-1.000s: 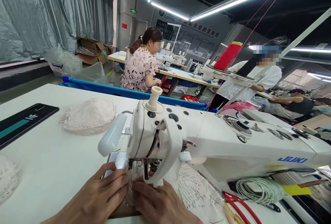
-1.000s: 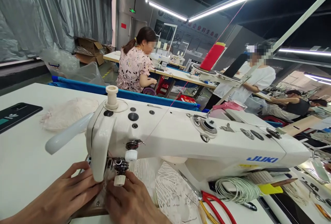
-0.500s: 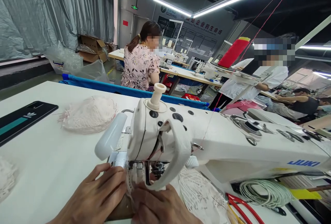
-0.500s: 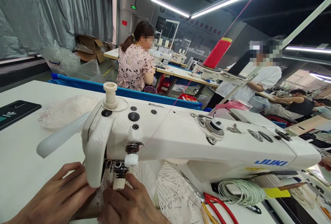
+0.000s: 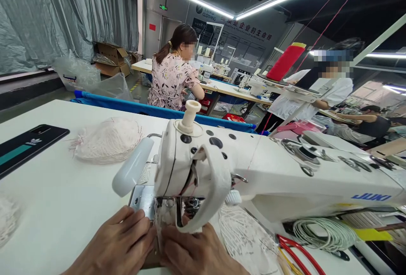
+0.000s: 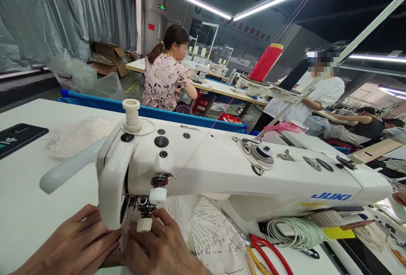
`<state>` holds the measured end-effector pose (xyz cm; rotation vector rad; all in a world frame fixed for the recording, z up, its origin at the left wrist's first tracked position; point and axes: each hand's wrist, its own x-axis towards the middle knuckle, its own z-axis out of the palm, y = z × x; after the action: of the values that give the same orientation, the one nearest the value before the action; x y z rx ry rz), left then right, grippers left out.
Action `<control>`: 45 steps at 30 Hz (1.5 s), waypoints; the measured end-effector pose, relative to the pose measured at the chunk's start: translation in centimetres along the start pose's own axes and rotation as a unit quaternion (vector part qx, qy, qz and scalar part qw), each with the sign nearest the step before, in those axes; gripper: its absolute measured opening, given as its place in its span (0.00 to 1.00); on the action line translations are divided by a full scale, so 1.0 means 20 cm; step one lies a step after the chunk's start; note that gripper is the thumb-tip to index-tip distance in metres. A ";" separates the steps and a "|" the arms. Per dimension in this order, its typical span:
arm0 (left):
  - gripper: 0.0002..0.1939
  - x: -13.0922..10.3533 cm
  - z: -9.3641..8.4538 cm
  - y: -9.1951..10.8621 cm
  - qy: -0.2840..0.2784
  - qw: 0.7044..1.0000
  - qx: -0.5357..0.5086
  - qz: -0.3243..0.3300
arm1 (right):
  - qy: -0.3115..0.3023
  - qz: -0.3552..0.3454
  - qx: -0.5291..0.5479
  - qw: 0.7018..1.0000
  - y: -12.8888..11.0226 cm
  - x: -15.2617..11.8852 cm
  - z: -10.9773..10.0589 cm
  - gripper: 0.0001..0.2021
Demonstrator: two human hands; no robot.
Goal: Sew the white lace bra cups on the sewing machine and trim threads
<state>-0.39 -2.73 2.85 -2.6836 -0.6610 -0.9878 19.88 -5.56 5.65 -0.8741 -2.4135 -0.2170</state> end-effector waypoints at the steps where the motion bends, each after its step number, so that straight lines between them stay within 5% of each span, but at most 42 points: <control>1: 0.16 0.00 0.00 0.00 -0.006 1.000 0.004 0.003 | 0.000 -0.005 -0.001 1.000 0.00 0.00 0.00 0.11; 11: 0.17 0.00 0.02 0.01 0.067 0.998 -0.009 -0.012 | 0.044 -0.048 -0.014 0.998 0.02 0.00 0.06 0.11; 22: 0.18 0.01 -0.01 0.02 0.022 1.000 -0.014 -0.004 | 0.042 -0.033 -0.020 0.998 0.00 -0.02 0.06 0.12; 28: 0.18 0.01 0.00 0.02 0.072 0.997 -0.018 0.015 | 0.057 -0.036 -0.012 0.998 0.00 -0.01 0.09 0.12; 45: 0.17 0.01 0.00 0.00 0.037 0.999 -0.025 -0.010 | 0.027 -0.065 0.017 0.997 0.02 -0.04 0.10 0.13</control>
<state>-0.28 -2.75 2.93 -2.6731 -0.6585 -1.1178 19.74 -5.09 3.52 -0.6871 -2.4180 -0.2441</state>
